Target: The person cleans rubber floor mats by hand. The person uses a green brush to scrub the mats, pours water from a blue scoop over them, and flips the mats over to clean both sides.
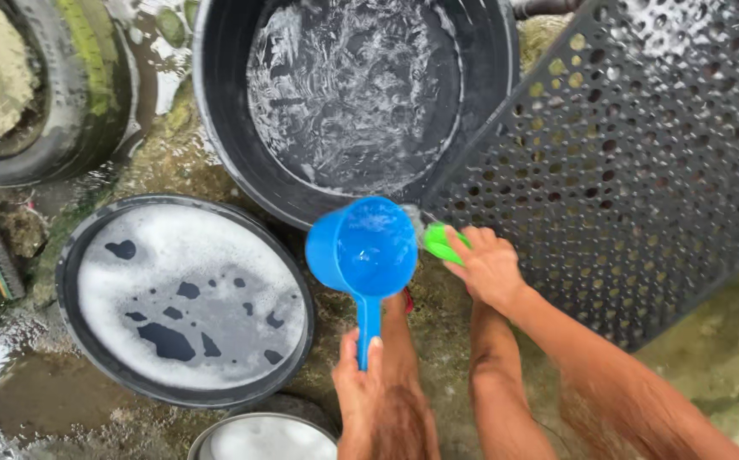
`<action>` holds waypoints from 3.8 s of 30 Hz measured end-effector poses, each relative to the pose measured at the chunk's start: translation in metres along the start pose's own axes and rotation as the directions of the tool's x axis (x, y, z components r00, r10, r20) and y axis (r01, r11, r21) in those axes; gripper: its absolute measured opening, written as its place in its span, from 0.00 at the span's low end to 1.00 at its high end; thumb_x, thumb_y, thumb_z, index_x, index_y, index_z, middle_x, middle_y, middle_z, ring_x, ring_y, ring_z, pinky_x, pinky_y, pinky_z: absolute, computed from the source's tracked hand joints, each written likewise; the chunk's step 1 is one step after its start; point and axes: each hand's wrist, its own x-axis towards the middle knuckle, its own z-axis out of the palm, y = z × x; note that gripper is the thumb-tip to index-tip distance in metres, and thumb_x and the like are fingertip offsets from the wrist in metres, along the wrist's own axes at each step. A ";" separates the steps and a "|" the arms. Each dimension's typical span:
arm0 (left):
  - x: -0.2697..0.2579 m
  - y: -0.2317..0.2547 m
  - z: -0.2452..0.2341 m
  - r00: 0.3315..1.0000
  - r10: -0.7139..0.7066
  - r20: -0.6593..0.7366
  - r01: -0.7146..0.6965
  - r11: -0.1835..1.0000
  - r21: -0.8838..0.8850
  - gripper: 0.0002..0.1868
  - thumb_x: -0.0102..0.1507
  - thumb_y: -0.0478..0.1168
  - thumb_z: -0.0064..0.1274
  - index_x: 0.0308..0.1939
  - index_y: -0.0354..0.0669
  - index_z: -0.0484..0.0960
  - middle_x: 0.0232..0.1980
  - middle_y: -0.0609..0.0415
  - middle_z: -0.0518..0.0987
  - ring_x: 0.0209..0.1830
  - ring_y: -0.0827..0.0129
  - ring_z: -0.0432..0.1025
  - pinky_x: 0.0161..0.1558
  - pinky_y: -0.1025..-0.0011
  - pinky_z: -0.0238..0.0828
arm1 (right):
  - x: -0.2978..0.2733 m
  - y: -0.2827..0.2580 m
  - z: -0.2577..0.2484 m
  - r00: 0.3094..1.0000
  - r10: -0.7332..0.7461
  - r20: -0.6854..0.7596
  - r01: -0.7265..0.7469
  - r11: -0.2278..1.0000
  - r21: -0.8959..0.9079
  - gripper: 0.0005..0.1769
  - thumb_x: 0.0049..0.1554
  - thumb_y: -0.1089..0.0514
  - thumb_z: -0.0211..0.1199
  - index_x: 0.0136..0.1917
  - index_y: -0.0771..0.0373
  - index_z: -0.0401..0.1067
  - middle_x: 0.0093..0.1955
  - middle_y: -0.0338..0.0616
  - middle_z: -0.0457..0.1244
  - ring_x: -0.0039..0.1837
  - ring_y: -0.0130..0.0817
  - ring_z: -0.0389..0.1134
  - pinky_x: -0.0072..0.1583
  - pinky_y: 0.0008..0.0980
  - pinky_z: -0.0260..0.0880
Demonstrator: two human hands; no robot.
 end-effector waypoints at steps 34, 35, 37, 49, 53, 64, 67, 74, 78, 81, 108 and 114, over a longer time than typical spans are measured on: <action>-0.049 0.119 0.002 0.994 -0.084 -0.068 0.064 0.965 -0.254 0.14 0.64 0.40 0.53 0.52 0.38 0.83 0.25 0.54 0.72 0.24 0.72 0.64 0.26 0.70 0.60 | 0.051 -0.009 0.052 1.000 0.012 -0.012 -0.012 1.000 0.007 0.21 0.51 0.50 0.64 0.57 0.53 0.74 0.47 0.42 0.62 0.49 0.42 0.68 0.42 0.40 0.70; -0.050 0.124 -0.007 0.996 -0.093 -0.003 0.091 0.982 -0.167 0.17 0.65 0.41 0.51 0.56 0.42 0.82 0.26 0.56 0.73 0.23 0.73 0.65 0.26 0.71 0.62 | 0.058 -0.013 0.055 0.998 0.030 -0.056 -0.028 0.999 0.037 0.24 0.51 0.51 0.64 0.61 0.57 0.75 0.46 0.44 0.63 0.48 0.43 0.68 0.41 0.42 0.69; -0.045 0.132 -0.005 0.997 -0.077 0.025 0.080 0.977 -0.200 0.18 0.65 0.40 0.49 0.59 0.42 0.81 0.27 0.57 0.75 0.24 0.74 0.65 0.27 0.71 0.63 | 0.070 -0.015 0.052 0.994 0.097 -0.048 -0.089 0.987 0.137 0.23 0.53 0.52 0.63 0.61 0.60 0.75 0.47 0.48 0.64 0.48 0.47 0.69 0.42 0.45 0.71; -0.028 0.098 0.022 0.980 -0.099 -0.171 0.043 0.951 -0.305 0.13 0.63 0.40 0.56 0.48 0.36 0.80 0.28 0.58 0.77 0.27 0.75 0.69 0.30 0.74 0.67 | 0.095 0.043 -0.066 0.825 0.558 0.087 -0.559 0.829 -0.011 0.44 0.48 0.44 0.74 0.72 0.62 0.63 0.52 0.54 0.61 0.52 0.50 0.68 0.46 0.48 0.72; -0.042 0.100 0.030 0.960 -0.062 -0.275 -0.078 0.878 -0.473 0.11 0.66 0.40 0.55 0.46 0.35 0.82 0.29 0.57 0.74 0.30 0.75 0.66 0.31 0.72 0.65 | 0.053 -0.012 -0.013 0.984 -0.137 0.115 0.148 0.985 -0.092 0.42 0.41 0.41 0.70 0.68 0.52 0.66 0.49 0.42 0.63 0.52 0.41 0.69 0.45 0.42 0.74; -0.025 0.063 0.015 0.993 -0.040 -0.109 -0.008 0.912 -0.409 0.12 0.67 0.41 0.57 0.48 0.37 0.80 0.28 0.58 0.70 0.29 0.74 0.63 0.33 0.72 0.64 | 0.043 0.012 0.010 0.993 -0.092 0.076 0.101 0.986 -0.135 0.45 0.44 0.39 0.71 0.72 0.54 0.66 0.46 0.44 0.61 0.49 0.43 0.66 0.40 0.40 0.69; -0.037 0.071 0.024 0.987 -0.044 -0.154 -0.043 0.853 -0.521 0.13 0.68 0.40 0.58 0.50 0.34 0.79 0.33 0.58 0.74 0.33 0.74 0.67 0.38 0.73 0.67 | 0.047 0.027 0.036 0.998 -0.030 0.063 0.038 0.991 -0.130 0.42 0.50 0.41 0.70 0.75 0.51 0.65 0.49 0.41 0.60 0.52 0.40 0.65 0.43 0.39 0.68; -0.023 0.037 0.009 0.997 -0.058 -0.045 0.047 0.976 -0.211 0.16 0.64 0.43 0.59 0.53 0.41 0.80 0.32 0.56 0.79 0.30 0.76 0.69 0.35 0.73 0.71 | -0.080 0.044 -0.009 0.996 0.085 -0.012 -0.084 0.996 0.034 0.36 0.46 0.44 0.70 0.67 0.53 0.70 0.42 0.42 0.61 0.45 0.44 0.66 0.41 0.42 0.68; -0.020 0.022 0.008 0.994 0.095 -0.056 -0.097 0.995 -0.025 0.19 0.62 0.43 0.60 0.54 0.41 0.79 0.33 0.56 0.79 0.29 0.76 0.70 0.34 0.73 0.72 | -0.025 0.024 0.007 0.984 0.033 -0.176 -0.017 0.996 0.093 0.36 0.49 0.46 0.69 0.70 0.55 0.70 0.46 0.43 0.61 0.48 0.43 0.65 0.46 0.41 0.69; -0.019 0.019 0.000 0.983 0.170 -0.066 -0.166 0.985 0.052 0.18 0.63 0.44 0.58 0.54 0.41 0.78 0.34 0.60 0.80 0.28 0.78 0.73 0.34 0.75 0.72 | 0.053 -0.015 0.042 0.970 0.164 -0.178 -0.157 0.986 0.049 0.33 0.48 0.49 0.71 0.67 0.52 0.71 0.47 0.39 0.62 0.50 0.39 0.66 0.45 0.42 0.67; 0.004 0.062 -0.039 0.961 0.184 0.207 -0.223 0.957 0.184 0.18 0.64 0.43 0.57 0.55 0.41 0.78 0.28 0.60 0.74 0.25 0.79 0.64 0.28 0.75 0.64 | -0.238 0.022 0.039 0.148 0.988 0.041 -0.919 0.123 0.374 0.32 0.60 0.41 0.70 0.71 0.57 0.67 0.58 0.54 0.66 0.58 0.56 0.67 0.60 0.53 0.66; 0.005 0.063 -0.032 0.910 0.327 0.253 -0.352 0.934 0.059 0.17 0.66 0.42 0.56 0.56 0.40 0.77 0.33 0.61 0.74 0.29 0.80 0.64 0.31 0.76 0.65 | -0.118 -0.013 0.104 -0.328 0.941 -0.088 -0.515 -0.100 0.851 0.40 0.59 0.47 0.71 0.72 0.69 0.55 0.61 0.58 0.65 0.60 0.51 0.67 0.63 0.49 0.66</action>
